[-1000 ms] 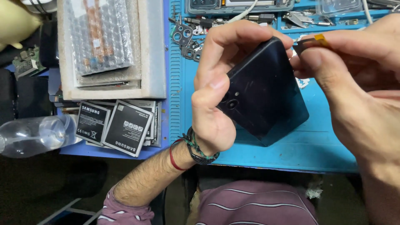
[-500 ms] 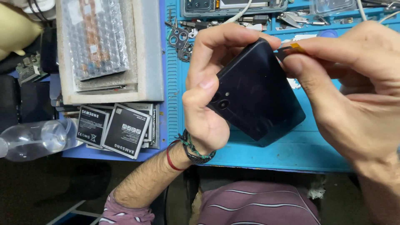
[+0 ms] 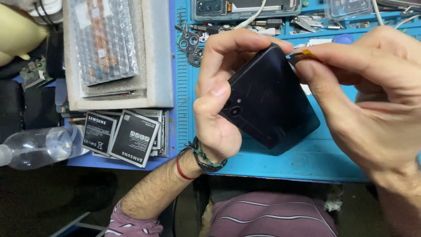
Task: Removing the SIM tray and prying the back cover off a smartphone using a plastic prying tool.
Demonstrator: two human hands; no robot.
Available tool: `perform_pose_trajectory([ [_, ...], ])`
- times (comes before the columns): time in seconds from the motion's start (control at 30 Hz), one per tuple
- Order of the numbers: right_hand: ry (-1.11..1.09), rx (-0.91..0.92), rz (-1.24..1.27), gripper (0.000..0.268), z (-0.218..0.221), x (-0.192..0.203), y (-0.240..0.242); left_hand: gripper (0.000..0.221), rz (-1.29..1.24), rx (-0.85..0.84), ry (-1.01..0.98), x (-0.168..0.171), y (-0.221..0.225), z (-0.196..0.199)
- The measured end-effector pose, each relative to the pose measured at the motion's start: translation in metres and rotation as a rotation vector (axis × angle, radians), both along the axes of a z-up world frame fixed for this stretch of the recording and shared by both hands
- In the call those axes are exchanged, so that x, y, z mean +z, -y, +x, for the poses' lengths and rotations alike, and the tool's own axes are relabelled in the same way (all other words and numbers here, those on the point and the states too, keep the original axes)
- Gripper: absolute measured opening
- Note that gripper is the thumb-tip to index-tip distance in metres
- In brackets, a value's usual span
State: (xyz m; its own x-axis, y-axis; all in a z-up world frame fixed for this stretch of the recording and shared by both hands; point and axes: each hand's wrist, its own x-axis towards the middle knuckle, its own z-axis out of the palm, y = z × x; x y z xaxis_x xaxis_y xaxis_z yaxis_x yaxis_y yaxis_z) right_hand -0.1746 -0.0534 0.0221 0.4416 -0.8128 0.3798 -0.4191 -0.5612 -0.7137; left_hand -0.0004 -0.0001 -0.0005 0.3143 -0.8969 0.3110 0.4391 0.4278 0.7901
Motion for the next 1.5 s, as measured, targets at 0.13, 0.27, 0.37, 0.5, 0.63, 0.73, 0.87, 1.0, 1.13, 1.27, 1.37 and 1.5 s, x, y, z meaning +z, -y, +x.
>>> perform_pose_trajectory([
  [0.13, 0.004, 0.015, -0.028, 0.017, 0.000, -0.001, 0.000, 0.050, -0.006, 0.003, -0.014, -0.002, 0.001, 0.000],
  [0.27, -0.007, 0.047, -0.091, 0.013, 0.000, 0.002, 0.000, 0.050, -0.006, 0.019, 0.015, -0.001, 0.001, 0.000],
  [0.37, -0.029, 0.044, -0.111, 0.012, -0.001, 0.004, -0.001, 0.049, -0.016, 0.026, 0.014, -0.002, 0.002, 0.001],
  [0.5, -0.070, 0.041, -0.138, 0.011, -0.003, 0.004, -0.003, 0.049, -0.019, 0.030, -0.010, -0.003, 0.002, 0.000],
  [0.63, -0.051, 0.056, -0.133, 0.011, -0.005, 0.004, -0.005, 0.047, -0.055, 0.027, -0.024, -0.003, 0.004, -0.002],
  [0.73, -0.084, 0.068, -0.145, 0.008, -0.008, 0.003, -0.005, 0.046, -0.098, -0.015, -0.084, -0.006, 0.003, -0.001],
  [0.87, -0.059, 0.078, -0.156, 0.008, -0.013, -0.003, -0.005, 0.054, -0.053, 0.010, 0.012, -0.008, 0.002, 0.002],
  [1.0, -0.074, 0.070, -0.146, 0.009, -0.019, -0.010, -0.006, 0.053, -0.048, 0.008, -0.021, -0.011, 0.003, 0.002],
  [1.13, -0.065, 0.073, -0.167, 0.008, -0.024, -0.016, -0.008, 0.052, -0.086, -0.004, -0.051, -0.014, 0.005, 0.002],
  [1.27, -0.110, 0.094, -0.187, 0.008, -0.034, -0.023, -0.008, 0.054, -0.083, 0.001, -0.063, -0.018, 0.005, 0.004],
  [1.37, -0.135, 0.097, -0.192, 0.006, -0.041, -0.031, -0.009, 0.053, -0.089, 0.005, -0.073, -0.016, 0.007, 0.003],
  [1.5, -0.170, 0.085, -0.208, 0.008, -0.050, -0.050, -0.010, 0.055, -0.099, 0.011, -0.051, -0.016, 0.005, 0.004],
])
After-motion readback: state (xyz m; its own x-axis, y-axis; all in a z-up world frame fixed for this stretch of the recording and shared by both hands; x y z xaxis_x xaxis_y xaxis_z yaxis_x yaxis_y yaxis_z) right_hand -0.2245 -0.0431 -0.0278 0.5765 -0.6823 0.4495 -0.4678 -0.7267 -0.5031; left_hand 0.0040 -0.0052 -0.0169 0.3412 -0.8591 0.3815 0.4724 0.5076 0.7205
